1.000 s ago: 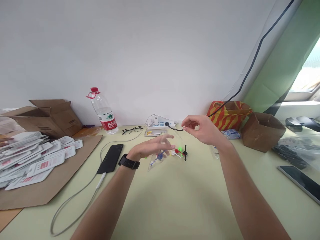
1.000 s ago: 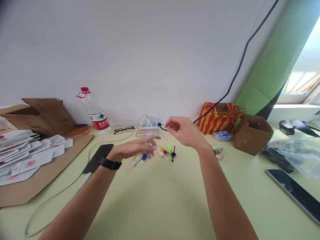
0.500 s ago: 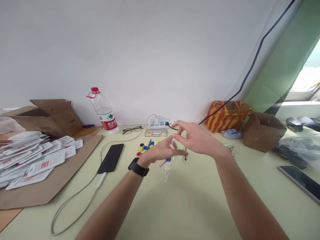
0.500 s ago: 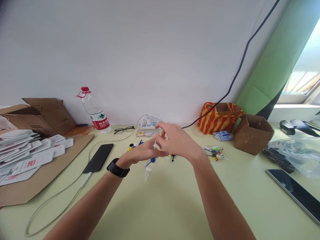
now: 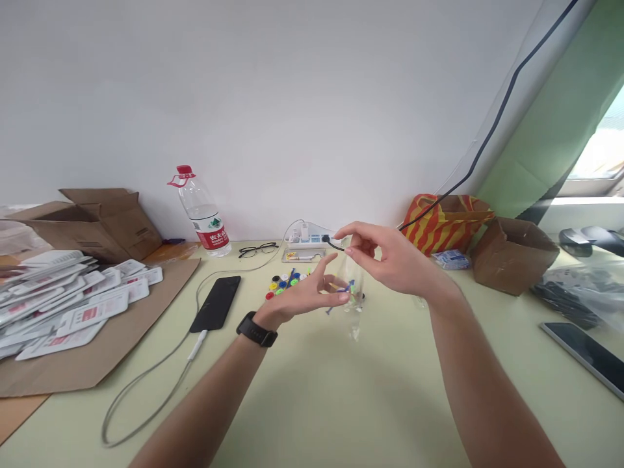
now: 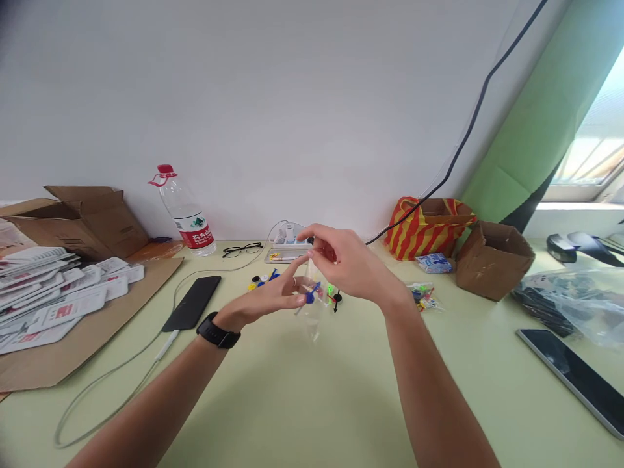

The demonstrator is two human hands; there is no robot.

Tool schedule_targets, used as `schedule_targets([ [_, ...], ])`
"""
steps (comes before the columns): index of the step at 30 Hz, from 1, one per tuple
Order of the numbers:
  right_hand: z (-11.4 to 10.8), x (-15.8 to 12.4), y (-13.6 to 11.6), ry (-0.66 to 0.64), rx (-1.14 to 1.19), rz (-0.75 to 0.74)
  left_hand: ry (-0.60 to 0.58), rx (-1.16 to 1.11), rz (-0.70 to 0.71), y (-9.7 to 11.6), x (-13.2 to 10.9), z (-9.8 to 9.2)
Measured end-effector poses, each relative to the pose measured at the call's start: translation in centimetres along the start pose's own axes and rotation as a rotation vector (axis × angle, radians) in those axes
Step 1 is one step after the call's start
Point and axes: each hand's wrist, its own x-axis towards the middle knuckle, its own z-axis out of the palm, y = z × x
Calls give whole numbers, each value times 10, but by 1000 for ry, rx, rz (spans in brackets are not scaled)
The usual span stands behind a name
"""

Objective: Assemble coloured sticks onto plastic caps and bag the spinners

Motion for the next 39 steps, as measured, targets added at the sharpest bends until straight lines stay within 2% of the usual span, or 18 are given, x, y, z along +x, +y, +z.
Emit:
schedule_targets([
  [2,0,0,-1,-23,8,-12,-86,-211,16,-20,-8,3],
  [4,5,1,-2,-97,12,-20,-125,-312,3,-40,-14,12],
  [7,19,6,4,-194,19,-50,-46,-299,-25,-62,-19,23],
  [10,32,13,23,-176,-6,-57,81,-250,-55,-74,-19,26],
  [12,39,17,45,-125,-98,18,165,-255,-54,-79,-18,27],
  [14,45,18,70,-91,-324,220,222,-255,-40,-81,-17,27],
  [15,48,17,83,-135,-443,360,234,-239,-40,-82,-17,28],
  [17,54,14,107,-199,-498,478,240,-155,-48,-83,-17,28],
  [21,67,8,136,-296,-506,575,281,145,-37,-84,-21,25],
  [26,77,11,147,-366,-457,603,276,328,-44,-81,-25,23],
  [28,79,12,149,-375,-447,611,369,455,-47,-78,-26,23],
  [30,80,12,149,-383,-440,617,544,601,-20,-72,-28,26],
  [32,80,12,150,-390,-432,622,758,706,69,-62,-32,33],
  [34,79,11,150,-395,-426,629,878,781,227,-49,-35,47],
  [35,80,10,150,-396,-423,633,849,800,318,-42,-36,57],
  [36,80,10,150,-396,-422,636,744,810,419,-35,-34,69],
  [39,81,10,150,-389,-420,639,285,809,677,-21,-16,115],
])
